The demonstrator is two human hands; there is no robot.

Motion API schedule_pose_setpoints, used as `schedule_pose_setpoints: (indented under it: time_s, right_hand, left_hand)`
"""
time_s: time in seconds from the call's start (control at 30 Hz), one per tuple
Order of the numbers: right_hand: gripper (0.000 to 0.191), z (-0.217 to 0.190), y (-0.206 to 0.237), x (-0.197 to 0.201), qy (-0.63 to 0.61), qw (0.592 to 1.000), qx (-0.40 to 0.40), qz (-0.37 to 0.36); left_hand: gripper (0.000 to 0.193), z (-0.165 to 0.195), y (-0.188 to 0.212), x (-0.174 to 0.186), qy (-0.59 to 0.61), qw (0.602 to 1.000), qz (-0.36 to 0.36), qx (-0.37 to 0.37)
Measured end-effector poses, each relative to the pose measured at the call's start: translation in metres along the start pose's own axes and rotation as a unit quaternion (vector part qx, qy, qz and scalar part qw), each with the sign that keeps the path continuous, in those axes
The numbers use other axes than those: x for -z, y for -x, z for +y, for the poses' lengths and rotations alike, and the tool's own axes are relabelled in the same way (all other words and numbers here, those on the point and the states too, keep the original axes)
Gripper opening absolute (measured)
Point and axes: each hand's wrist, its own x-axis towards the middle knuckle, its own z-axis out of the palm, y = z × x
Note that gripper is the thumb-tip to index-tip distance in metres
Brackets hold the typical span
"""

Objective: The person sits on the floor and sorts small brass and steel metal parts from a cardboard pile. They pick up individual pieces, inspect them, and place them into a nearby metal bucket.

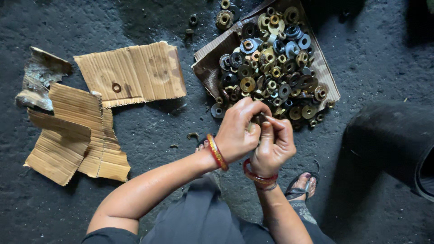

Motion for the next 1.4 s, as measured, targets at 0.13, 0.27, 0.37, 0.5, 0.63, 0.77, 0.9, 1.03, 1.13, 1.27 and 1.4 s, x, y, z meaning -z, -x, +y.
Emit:
schedule_pose_setpoints:
  time_s: [0.13, 0.27, 0.37, 0.5, 0.63, 0.77, 0.9, 1.03, 1.13, 1.27, 1.4]
  right_hand:
    - [0.005, -0.005, -0.003, 0.002, -0.067, 0.996, -0.062, 0.01]
    - [0.006, -0.008, 0.0, 0.0, -0.094, 0.989, -0.111, 0.003]
    - [0.007, -0.009, 0.003, 0.001, -0.144, 0.976, -0.16, 0.001]
    - [0.007, -0.011, 0.003, 0.006, -0.141, 0.975, -0.168, -0.02]
    - [0.005, -0.013, 0.005, 0.005, -0.133, 0.982, -0.127, -0.032]
    - [0.005, -0.02, 0.013, 0.003, -0.102, 0.99, -0.086, -0.053]
    - [0.003, -0.026, 0.019, 0.001, -0.069, 0.994, -0.049, -0.063]
    - [0.004, -0.027, 0.019, 0.001, -0.029, 0.998, -0.04, -0.05]
    - [0.005, -0.027, 0.02, 0.001, 0.075, 0.992, 0.077, -0.06]
    - [0.006, -0.029, 0.022, 0.002, 0.051, 0.995, 0.072, -0.046]
    - [0.001, -0.03, 0.016, 0.007, -0.046, 0.997, -0.046, -0.034]
  left_hand:
    - [0.023, -0.002, -0.004, 0.012, 0.078, 0.983, -0.075, 0.148]
    - [0.023, -0.011, -0.001, 0.023, 0.089, 0.976, -0.141, 0.139]
    - [0.022, -0.016, 0.005, 0.029, 0.179, 0.961, -0.172, 0.124]
    - [0.018, -0.022, 0.006, 0.036, 0.035, 0.979, -0.198, 0.014]
    - [0.015, -0.018, 0.012, 0.038, 0.042, 0.981, -0.189, -0.017]
    - [0.01, -0.009, 0.017, 0.043, 0.109, 0.968, -0.218, 0.058]
    - [0.009, 0.0, 0.018, 0.04, 0.168, 0.967, -0.164, 0.1]
    - [0.008, 0.007, 0.017, 0.034, 0.135, 0.977, -0.126, 0.107]
    - [0.006, 0.011, 0.017, 0.032, 0.11, 0.982, -0.109, 0.107]
    - [0.008, 0.011, 0.017, 0.03, 0.08, 0.988, -0.101, 0.082]
    - [0.011, 0.01, 0.021, 0.027, 0.051, 0.994, -0.091, 0.018]
